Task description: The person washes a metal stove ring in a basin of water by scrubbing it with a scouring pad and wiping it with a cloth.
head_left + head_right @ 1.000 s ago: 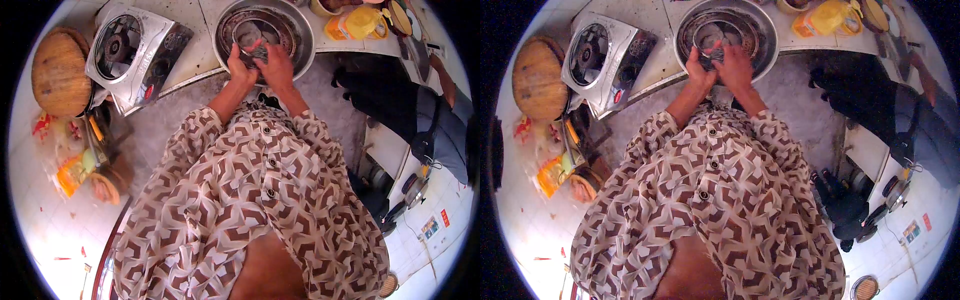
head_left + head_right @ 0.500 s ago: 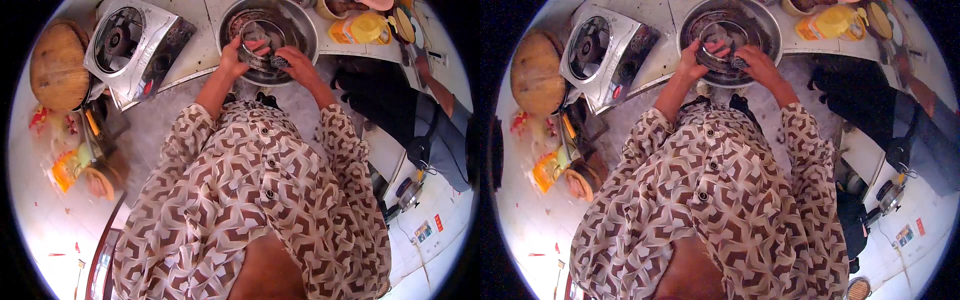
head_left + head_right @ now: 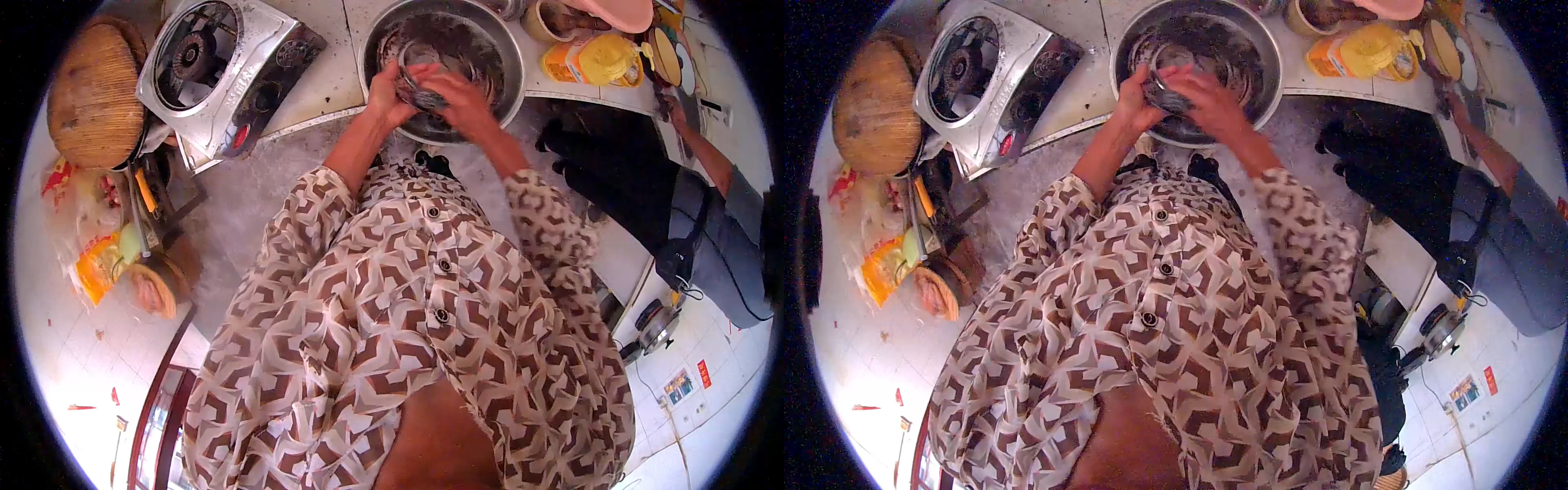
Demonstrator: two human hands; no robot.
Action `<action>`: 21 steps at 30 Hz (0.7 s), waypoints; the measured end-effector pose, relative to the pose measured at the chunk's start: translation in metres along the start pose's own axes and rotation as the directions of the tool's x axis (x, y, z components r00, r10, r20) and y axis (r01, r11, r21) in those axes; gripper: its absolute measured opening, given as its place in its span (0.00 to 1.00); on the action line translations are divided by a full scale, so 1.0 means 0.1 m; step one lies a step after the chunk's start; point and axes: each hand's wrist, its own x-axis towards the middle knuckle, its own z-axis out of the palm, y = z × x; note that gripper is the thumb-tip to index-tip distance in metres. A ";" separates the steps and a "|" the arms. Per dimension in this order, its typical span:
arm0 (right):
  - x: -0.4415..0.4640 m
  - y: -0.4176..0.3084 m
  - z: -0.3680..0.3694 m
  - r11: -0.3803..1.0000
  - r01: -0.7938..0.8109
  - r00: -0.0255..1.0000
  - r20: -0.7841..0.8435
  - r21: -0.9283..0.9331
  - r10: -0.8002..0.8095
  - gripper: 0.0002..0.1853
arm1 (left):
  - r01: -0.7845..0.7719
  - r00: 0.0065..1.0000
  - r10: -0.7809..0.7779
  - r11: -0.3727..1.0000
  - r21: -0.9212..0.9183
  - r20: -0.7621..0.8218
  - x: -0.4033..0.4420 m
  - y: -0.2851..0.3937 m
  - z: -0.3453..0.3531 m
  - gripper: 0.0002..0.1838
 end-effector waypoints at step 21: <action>-0.42 -0.19 -0.04 0.989 -0.149 0.965 -0.220 -0.004 0.145 0.27 | -0.267 0.962 0.262 0.962 -0.062 -0.077 0.00 -0.06 0.06 0.27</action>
